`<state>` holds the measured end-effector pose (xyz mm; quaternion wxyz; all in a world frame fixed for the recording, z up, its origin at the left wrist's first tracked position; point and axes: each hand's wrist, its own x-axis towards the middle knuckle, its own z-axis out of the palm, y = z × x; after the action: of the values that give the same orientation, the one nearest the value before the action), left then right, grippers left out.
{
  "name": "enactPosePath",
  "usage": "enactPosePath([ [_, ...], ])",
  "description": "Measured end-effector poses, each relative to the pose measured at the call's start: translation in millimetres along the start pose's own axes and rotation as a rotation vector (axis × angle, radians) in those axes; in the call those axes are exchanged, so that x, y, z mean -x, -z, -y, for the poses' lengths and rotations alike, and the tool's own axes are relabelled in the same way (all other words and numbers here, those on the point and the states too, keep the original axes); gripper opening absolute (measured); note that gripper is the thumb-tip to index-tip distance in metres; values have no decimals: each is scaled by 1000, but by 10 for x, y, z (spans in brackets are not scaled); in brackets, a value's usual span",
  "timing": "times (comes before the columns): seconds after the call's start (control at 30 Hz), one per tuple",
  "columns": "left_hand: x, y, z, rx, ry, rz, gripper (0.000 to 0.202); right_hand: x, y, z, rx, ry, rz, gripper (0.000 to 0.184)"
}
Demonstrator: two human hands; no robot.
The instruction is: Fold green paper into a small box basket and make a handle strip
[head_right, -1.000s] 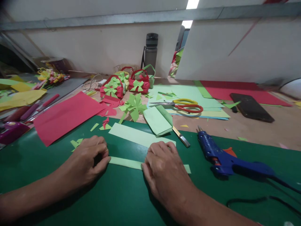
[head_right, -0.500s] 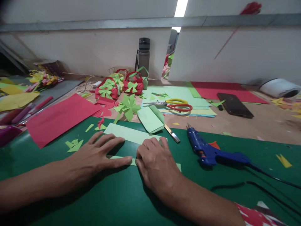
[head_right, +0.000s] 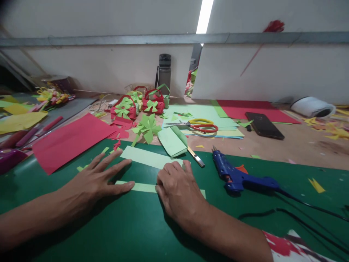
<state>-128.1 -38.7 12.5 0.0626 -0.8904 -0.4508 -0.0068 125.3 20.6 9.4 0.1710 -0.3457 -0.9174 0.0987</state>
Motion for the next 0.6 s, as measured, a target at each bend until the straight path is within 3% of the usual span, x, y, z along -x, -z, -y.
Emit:
enactPosePath([
  [0.17,326,-34,66,-59,142,-5,72,2,12,-1,-8,-3,10,12],
  [0.27,381,-8,62,-59,188,-13,71,12,24,10,0,-17,17,11],
  [0.37,237,63,-46,-47,198,-74,51,23,25,34,21,-29,22,10],
  [0.47,-61,142,-272,-51,26,-160,33,35,6,54,54,-32,-3,9],
  [0.6,-436,174,-551,-172,-104,-35,16,52,-23,29,73,25,-58,9],
])
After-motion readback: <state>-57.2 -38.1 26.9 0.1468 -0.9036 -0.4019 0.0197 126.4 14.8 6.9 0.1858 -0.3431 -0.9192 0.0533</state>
